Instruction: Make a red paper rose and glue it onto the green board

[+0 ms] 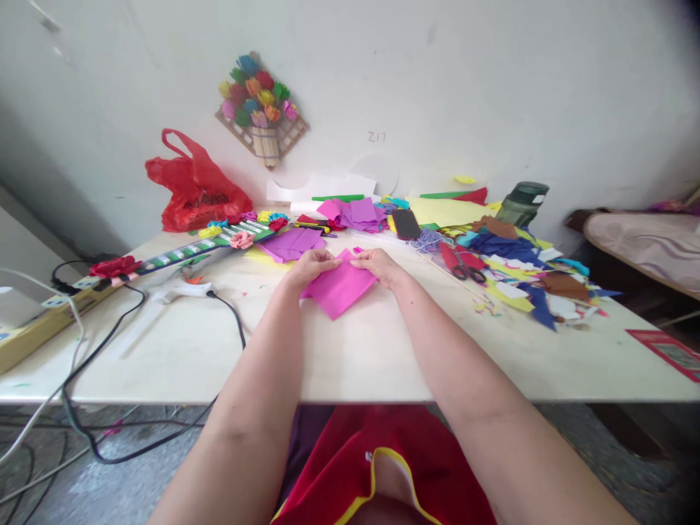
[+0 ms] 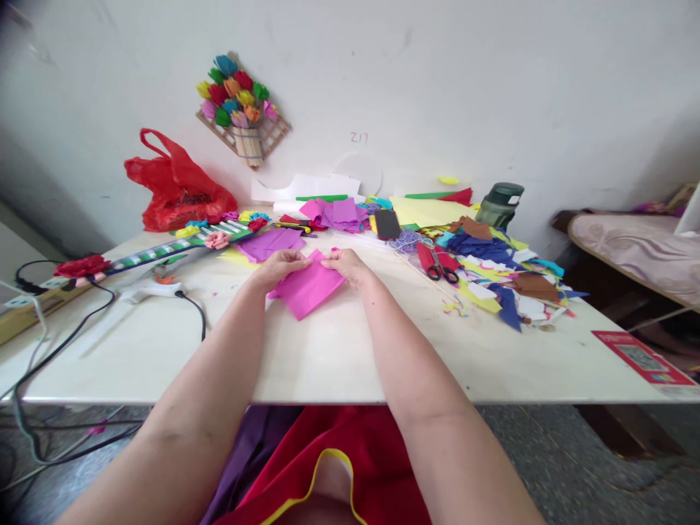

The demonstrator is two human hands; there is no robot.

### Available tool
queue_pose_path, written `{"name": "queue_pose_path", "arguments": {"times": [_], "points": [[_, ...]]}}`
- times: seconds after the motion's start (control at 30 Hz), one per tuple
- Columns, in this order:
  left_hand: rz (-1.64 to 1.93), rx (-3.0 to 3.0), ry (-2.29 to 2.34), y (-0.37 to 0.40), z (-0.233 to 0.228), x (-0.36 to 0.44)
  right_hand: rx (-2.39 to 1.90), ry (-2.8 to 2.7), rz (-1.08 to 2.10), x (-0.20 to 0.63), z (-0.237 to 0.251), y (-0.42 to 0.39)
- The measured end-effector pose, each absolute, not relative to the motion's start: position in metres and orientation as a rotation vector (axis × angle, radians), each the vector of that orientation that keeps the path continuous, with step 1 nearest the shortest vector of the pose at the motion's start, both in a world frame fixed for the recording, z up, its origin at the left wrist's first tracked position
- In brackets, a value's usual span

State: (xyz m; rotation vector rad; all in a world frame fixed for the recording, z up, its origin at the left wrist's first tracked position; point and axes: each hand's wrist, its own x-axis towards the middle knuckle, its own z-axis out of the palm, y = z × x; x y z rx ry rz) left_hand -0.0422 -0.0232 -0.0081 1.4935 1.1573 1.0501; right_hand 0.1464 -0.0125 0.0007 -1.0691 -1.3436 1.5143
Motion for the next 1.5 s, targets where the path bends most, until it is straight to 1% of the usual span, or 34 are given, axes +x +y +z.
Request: {"name": "queue_pose_path", "arguments": {"times": [0.17, 0.33, 0.57, 0.97, 1.5], "points": [[0.986, 1.402, 1.133, -0.023, -0.009, -0.044, -1.044, -1.307, 1.514, 0.148, 0.000, -0.012], [1.043, 1.365, 1.116, -0.022, -0.010, -0.046, -0.964, -1.328, 1.602, 0.150, -0.001, -0.009], [1.059, 1.286, 0.998, -0.026, -0.009, -0.044, -0.967, -1.317, 1.500, 0.151, -0.005, -0.003], [1.142, 1.126, 0.924, -0.022, -0.011, -0.047, -0.915, -1.301, 1.507, 0.151, -0.004, -0.004], [1.241, 1.161, 0.918, -0.026, -0.007, -0.042, -0.877, -1.355, 1.499, 0.152, -0.001, -0.009]]}}
